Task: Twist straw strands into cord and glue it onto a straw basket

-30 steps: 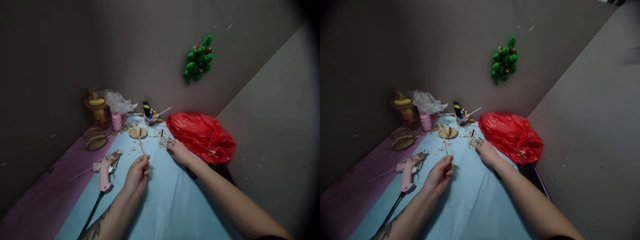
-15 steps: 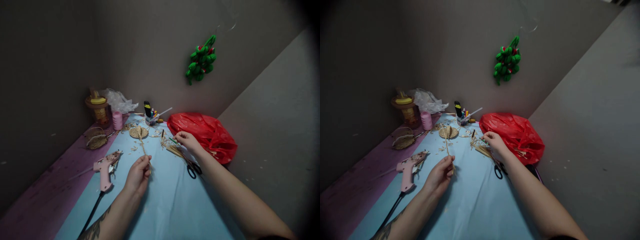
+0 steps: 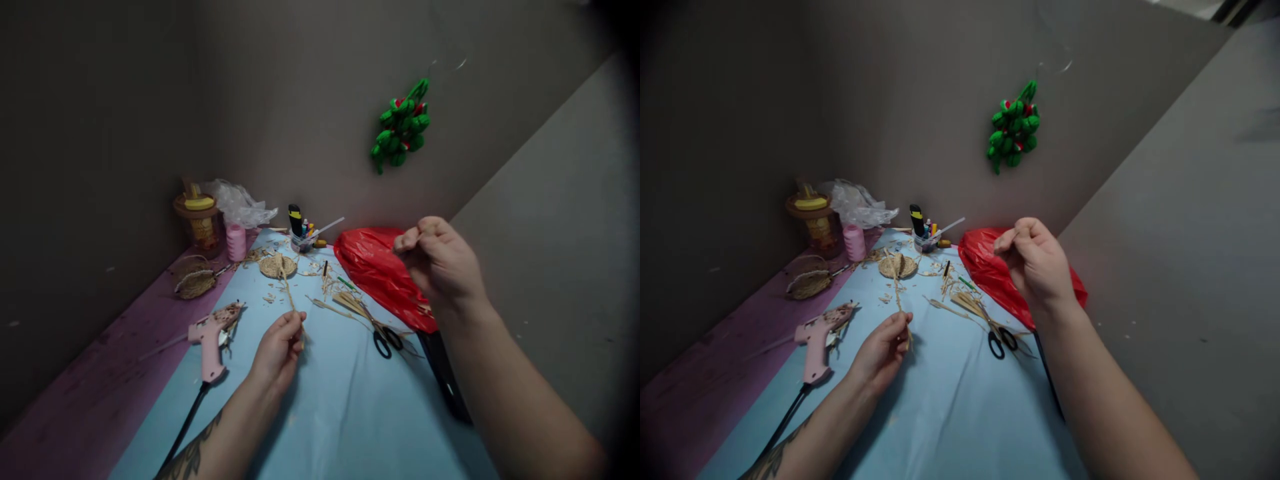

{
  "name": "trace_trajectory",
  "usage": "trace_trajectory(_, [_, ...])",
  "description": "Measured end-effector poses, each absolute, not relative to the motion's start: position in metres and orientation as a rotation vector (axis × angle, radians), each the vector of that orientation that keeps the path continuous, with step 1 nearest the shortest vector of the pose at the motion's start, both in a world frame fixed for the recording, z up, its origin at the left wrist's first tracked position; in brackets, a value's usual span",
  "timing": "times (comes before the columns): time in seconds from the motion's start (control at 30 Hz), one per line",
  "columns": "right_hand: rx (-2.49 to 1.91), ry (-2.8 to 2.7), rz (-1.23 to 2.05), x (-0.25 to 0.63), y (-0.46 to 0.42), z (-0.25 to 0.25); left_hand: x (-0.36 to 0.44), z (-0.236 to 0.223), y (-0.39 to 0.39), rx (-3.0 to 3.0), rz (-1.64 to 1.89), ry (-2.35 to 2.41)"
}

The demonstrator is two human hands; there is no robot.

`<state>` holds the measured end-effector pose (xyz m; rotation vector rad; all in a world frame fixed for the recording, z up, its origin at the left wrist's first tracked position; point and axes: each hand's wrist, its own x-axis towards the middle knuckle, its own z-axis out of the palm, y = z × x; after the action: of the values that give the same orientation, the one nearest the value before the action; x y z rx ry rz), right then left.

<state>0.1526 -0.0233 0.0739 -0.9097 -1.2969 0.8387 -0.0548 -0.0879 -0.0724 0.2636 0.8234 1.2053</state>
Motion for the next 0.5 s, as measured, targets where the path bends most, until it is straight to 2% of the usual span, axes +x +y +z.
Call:
trace_trajectory(0.1, [-0.949, -1.349, 0.946, 0.136, -0.061, 0.070, -0.049, -0.065, -0.098, 0.313, 1.085, 0.714])
trace_trajectory(0.23, [-1.179, -1.628, 1.304, 0.110, -0.115, 0.014, -0.045, -0.056, -0.109, 0.334, 0.937, 0.417])
trace_trajectory(0.37, [-1.308, -1.580, 1.182, 0.111, -0.136, -0.041, -0.054, -0.053, -0.103, 0.250, 1.060, 0.477])
trace_trajectory(0.5, [-1.361, -1.329, 1.097, 0.145, -0.128, -0.067, -0.069, -0.048, -0.091, 0.245, 1.139, 0.547])
